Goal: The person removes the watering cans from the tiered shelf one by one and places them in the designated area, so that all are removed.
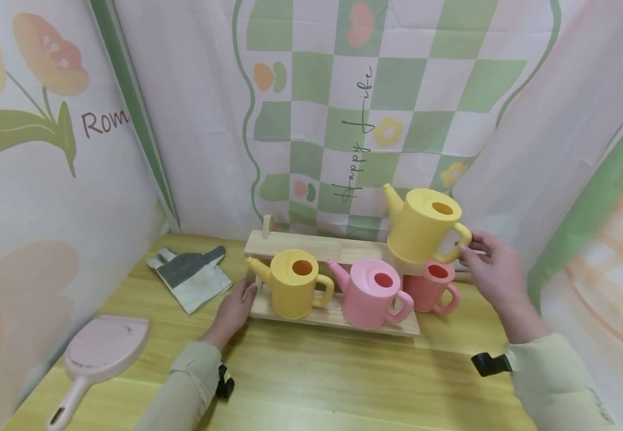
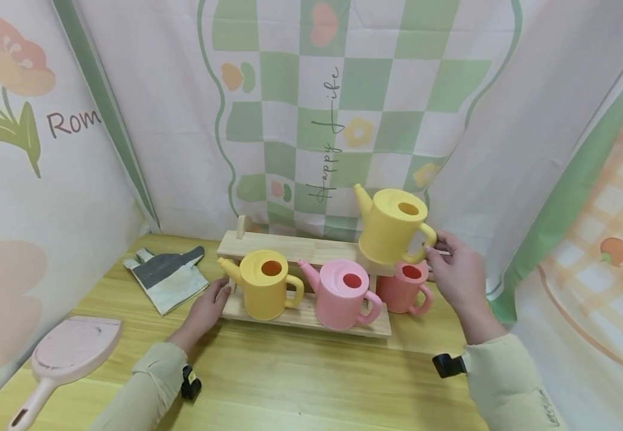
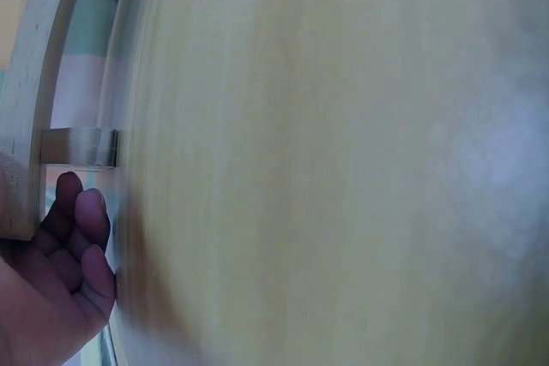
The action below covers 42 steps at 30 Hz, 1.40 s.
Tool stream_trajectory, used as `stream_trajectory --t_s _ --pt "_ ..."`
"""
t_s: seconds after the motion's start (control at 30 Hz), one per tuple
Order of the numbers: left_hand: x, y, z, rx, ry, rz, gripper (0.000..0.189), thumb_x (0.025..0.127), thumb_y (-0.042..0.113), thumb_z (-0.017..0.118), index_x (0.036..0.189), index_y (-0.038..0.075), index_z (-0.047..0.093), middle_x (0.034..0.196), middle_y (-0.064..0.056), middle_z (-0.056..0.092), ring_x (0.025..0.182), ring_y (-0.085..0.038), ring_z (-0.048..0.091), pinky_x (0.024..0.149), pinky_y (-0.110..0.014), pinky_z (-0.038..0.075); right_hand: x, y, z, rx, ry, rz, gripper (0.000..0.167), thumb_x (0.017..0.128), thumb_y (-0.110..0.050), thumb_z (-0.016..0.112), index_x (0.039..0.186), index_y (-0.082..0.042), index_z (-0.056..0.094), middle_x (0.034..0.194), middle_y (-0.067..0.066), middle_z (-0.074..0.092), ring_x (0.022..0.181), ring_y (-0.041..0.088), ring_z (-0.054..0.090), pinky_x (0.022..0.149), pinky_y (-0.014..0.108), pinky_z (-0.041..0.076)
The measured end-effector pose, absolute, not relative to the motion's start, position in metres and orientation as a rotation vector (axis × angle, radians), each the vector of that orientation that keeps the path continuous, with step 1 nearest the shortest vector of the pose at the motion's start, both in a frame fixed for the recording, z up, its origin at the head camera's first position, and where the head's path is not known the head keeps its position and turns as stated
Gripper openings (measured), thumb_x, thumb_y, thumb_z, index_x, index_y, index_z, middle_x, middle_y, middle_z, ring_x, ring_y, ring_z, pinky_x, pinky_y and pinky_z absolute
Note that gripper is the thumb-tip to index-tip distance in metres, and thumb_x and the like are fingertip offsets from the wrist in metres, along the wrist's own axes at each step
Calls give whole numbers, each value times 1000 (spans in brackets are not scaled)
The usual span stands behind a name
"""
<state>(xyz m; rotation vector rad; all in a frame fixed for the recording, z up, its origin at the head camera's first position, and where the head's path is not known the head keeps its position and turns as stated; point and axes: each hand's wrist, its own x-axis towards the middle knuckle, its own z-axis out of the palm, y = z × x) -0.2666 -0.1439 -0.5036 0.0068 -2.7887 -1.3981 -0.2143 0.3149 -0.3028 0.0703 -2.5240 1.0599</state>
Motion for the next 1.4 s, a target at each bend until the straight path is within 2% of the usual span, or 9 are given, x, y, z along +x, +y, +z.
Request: stream_trajectory --t_s 0.33,0.4,0.43,0.5,0.6,0.67,0.93,1.23,1.4 --pt "-265 -146 -504 27 -2789 -1399 56 104 48 35 147 12 40 146 -19 45 132 -42 43 108 -58 33 -203 341 -307 41 -2491 1036 42 100 -18 54 131 11 51 120 35 58 72 -21 53 60 5 47" --pt "-265 -146 -504 36 -2790 -1404 56 104 48 36 147 12 40 147 -19 45 132 -42 43 108 -58 33 -201 347 -308 29 -2497 1036 43 100 -18 54 132 11 50 116 31 61 73 -21 53 61 5 47" --pt "-265 -146 -503 38 -2792 -1405 56 104 48 36 147 12 40 146 -19 45 132 -42 43 108 -58 33 -200 350 -308 22 -2497 1042 44 100 -18 55 132 12 50 111 24 65 73 -20 54 62 5 48" --pt "-264 -146 -503 37 -2791 -1403 56 104 47 36 147 12 40 146 -19 45 131 -42 43 108 -58 34 -198 357 -310 8 -2490 1055 44 99 -18 57 131 12 51 99 0 69 73 -19 56 62 6 48" --pt "-263 -146 -501 36 -2788 -1405 55 104 46 37 147 12 40 146 -19 45 131 -42 43 108 -58 34 -195 367 -311 -7 -2491 1088 47 99 -19 58 133 12 49 89 -30 56 72 -17 58 62 7 49" --pt "-263 -146 -501 27 -2786 -1398 55 104 45 37 147 11 40 146 -20 45 131 -42 43 108 -58 34 -194 374 -312 -21 -2497 1091 48 99 -19 58 133 13 47 86 -39 50 71 -17 58 62 6 49" --pt "-265 -145 -502 35 -2805 -1371 56 104 48 35 146 11 40 143 -21 48 128 -42 46 105 -58 37 -189 399 -319 -41 -2497 1016 45 97 -14 59 129 16 49 85 -45 47 68 -19 55 59 5 48" --pt "-264 -143 -500 43 -2801 -1395 55 104 47 36 147 12 40 145 -19 46 130 -41 45 107 -58 36 -183 425 -334 -162 -2530 959 48 97 -21 61 129 13 51 83 -47 47 67 -23 51 56 5 44" --pt "-265 -143 -500 33 -2791 -1404 54 104 46 37 147 12 40 145 -19 46 130 -42 44 107 -58 35 -180 435 -340 -190 -2496 1011 29 95 -16 61 118 3 60 81 -48 48 65 -21 54 54 6 46"
